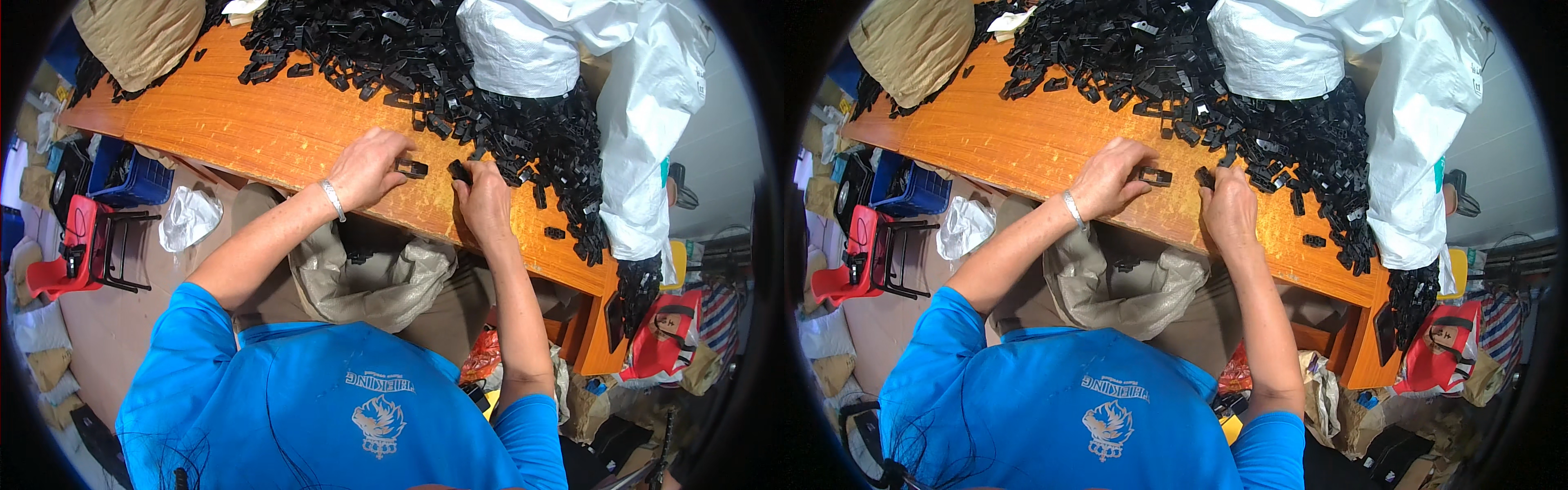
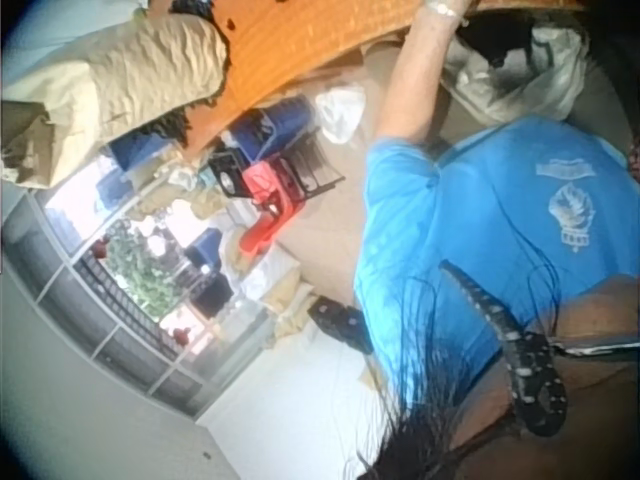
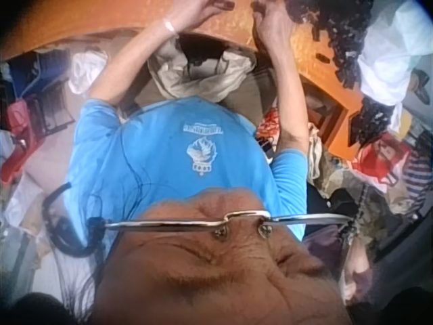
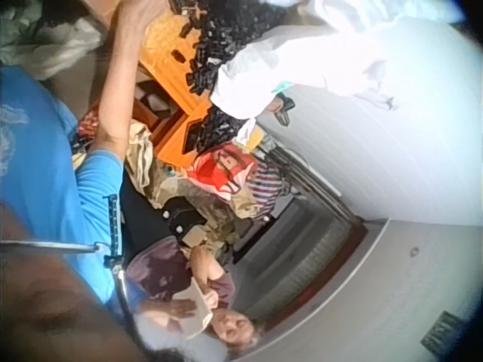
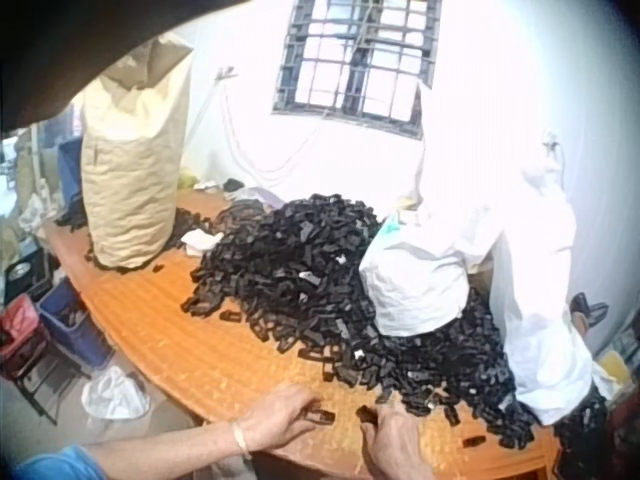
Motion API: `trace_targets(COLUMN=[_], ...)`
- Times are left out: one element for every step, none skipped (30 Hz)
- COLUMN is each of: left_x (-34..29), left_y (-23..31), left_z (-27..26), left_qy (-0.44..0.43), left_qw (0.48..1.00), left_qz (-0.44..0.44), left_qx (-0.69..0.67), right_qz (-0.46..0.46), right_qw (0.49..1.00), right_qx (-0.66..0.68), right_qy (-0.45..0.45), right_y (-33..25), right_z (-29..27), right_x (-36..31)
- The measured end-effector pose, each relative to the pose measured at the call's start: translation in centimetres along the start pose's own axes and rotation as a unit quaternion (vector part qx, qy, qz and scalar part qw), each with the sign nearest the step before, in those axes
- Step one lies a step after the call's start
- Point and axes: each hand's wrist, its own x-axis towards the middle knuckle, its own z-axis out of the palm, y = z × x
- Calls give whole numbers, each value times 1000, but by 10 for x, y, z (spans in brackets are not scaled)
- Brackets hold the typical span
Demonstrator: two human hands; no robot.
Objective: The person sorts small black plastic components by hand at a wooden workbench, placing them into storage bags.
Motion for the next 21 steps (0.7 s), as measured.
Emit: trace_targets(left_x=[-2,-3,-5,-5,-6,-7,-6,-4,-3,-3,-4,-4,-3,-3,-4,-5,-6,-6,-7,-6,-5], left_y=[-5,-8,-11,-13,-14,-14,-12,-10,-9,-9,-9,-11,-12,-13,-12,-12,-12,-17,-20,-23,-24], left_z=[-2,-3,-3,-2,-2,-2,-1,-1,-2,-2,-2,-2,-2,-2,-2,-2,-3,-2,-3,-2,0], left_qy=[8,16,17,11,3,3,6,8,9,-12,-33,-33,-37,-41,-42,-31,-20,-20,-23,-25,-40], left_qw=[1000,1000,1000,1000,1000,1000,1000,1000,1000,999,997,997,997,997,997,998,999,999,998,996,995], left_qz=[-8,-16,-18,-18,-19,-20,-23,-26,-26,-47,-68,-69,-70,-70,-70,-53,-36,-34,-47,-61,-88], left_qx=[6,12,13,12,12,12,11,11,10,16,21,20,14,8,7,-7,-21,-22,-42,-63,-30], right_qz=[16,14,-15,-43,-30,-30,-53,-76,-84,-85,-102,-118,-118,-136,-153,-153,-189,-225,-239,-238,-238], right_qw=[999,999,998,995,993,993,992,990,988,987,987,985,985,985,984,985,981,974,970,970,969], right_qx=[16,16,53,88,112,113,117,121,130,131,125,118,118,92,65,64,18,-29,-44,-45,-60], right_qy=[-25,-27,-11,7,-14,-14,-16,-18,-19,-21,-28,-34,-36,-47,-57,-57,-24,9,10,11,23], right_y=[-5,-12,-21,-31,-45,-49,-50,-50,-51,-52,-52,-53,-52,-52,-51,-53,-56,-56,-54,-52,-51], right_z=[-4,-4,-3,-3,-4,1,6,10,13,13,13,13,13,14,14,15,18,21,24,27,31], right_x=[0,-1,-1,0,1,3,6,8,8,9,11,12,13,14,14,12,7,4,2,0,-2])
